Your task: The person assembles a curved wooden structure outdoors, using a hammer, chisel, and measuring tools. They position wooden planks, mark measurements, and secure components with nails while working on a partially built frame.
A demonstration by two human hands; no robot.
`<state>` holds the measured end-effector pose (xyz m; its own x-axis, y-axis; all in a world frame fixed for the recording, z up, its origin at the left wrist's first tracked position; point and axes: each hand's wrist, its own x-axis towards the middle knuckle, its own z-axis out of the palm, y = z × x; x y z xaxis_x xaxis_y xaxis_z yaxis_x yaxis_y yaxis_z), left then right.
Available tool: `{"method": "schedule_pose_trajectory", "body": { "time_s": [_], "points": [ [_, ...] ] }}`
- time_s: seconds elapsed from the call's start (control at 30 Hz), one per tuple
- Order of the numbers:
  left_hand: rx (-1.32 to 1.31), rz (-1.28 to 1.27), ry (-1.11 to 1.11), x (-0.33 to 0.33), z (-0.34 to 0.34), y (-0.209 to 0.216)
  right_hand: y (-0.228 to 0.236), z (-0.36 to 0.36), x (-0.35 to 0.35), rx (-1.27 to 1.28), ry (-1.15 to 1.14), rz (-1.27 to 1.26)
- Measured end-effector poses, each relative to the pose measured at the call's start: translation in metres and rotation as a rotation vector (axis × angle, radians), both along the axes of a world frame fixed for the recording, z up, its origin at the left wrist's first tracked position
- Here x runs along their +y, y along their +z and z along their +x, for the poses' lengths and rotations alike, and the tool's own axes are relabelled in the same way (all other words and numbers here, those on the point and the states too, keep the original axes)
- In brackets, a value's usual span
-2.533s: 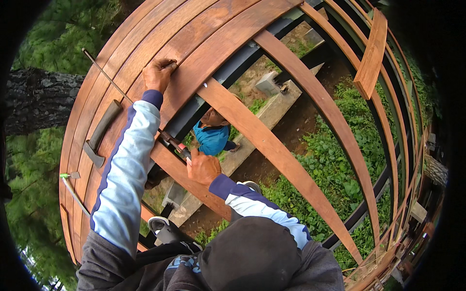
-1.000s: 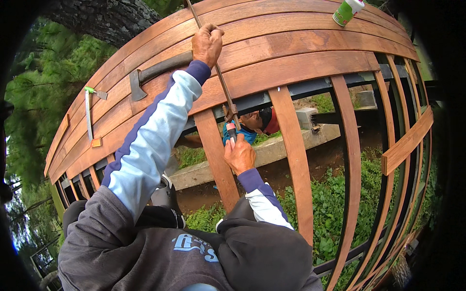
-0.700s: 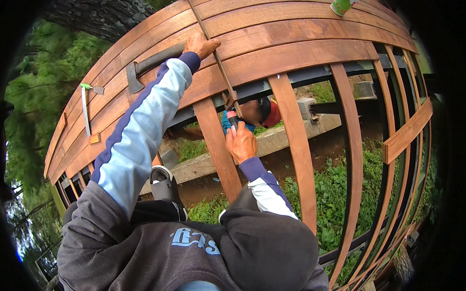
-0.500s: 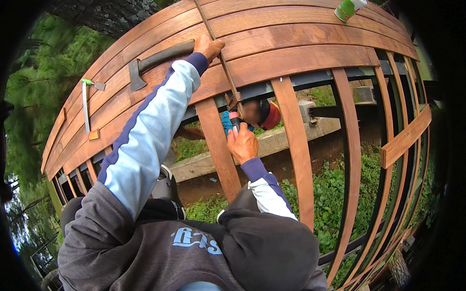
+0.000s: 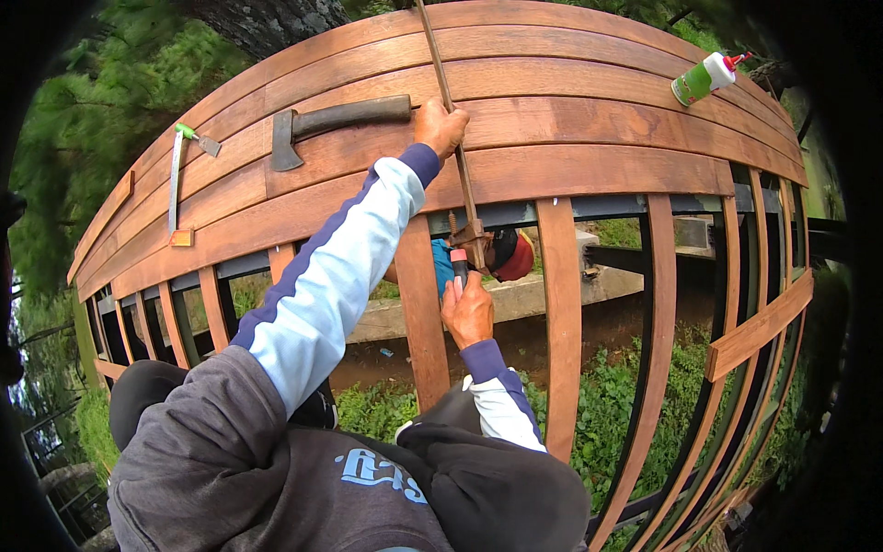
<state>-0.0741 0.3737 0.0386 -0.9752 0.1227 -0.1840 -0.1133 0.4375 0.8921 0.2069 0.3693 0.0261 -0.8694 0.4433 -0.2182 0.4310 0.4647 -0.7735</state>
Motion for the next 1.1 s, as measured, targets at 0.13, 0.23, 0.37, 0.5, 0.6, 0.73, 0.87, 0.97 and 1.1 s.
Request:
{"method": "schedule_pose_trajectory", "body": {
  "time_s": [0.13, 0.23, 0.37, 0.5, 0.6, 0.73, 0.87, 0.97, 1.1],
  "points": [
    [0.035, 0.129, -0.017, -0.003, 0.001, -0.006, 0.001, 0.001, 0.0, -0.014, 0.038, 0.079],
    [-0.017, 0.249, 0.058, -0.003, 0.006, -0.004, 0.002, 0.0, -0.001, -0.059, 0.049, 0.106],
    [-0.127, 0.342, 0.068, -0.004, 0.006, -0.002, 0.005, -0.001, -0.003, -0.123, 0.038, 0.125],
    [0.076, 0.04, -0.008, -0.005, 0.0, -0.001, 0.005, -0.003, -0.002, -0.13, 0.048, 0.134],
    [0.118, -0.031, -0.125, -0.019, 0.001, 0.005, 0.002, -0.003, 0.002, -0.081, 0.059, 0.093],
    [-0.014, 0.155, -0.047, -0.073, 0.005, 0.025, -0.001, -0.001, 0.003, -0.021, 0.021, -0.007],
    [0.031, 0.539, 0.075, -0.148, 0.017, 0.029, -0.001, 0.0, 0.002, -0.002, 0.019, 0.026],
    [0.338, 0.198, -0.139, -0.157, 0.017, 0.017, -0.001, -0.001, 0.002, 0.008, 0.032, 0.061],
    [0.093, 0.32, -0.27, -0.147, 0.017, 0.001, 0.001, 0.0, 0.002, 0.004, 0.043, 0.101]
  ]
}}
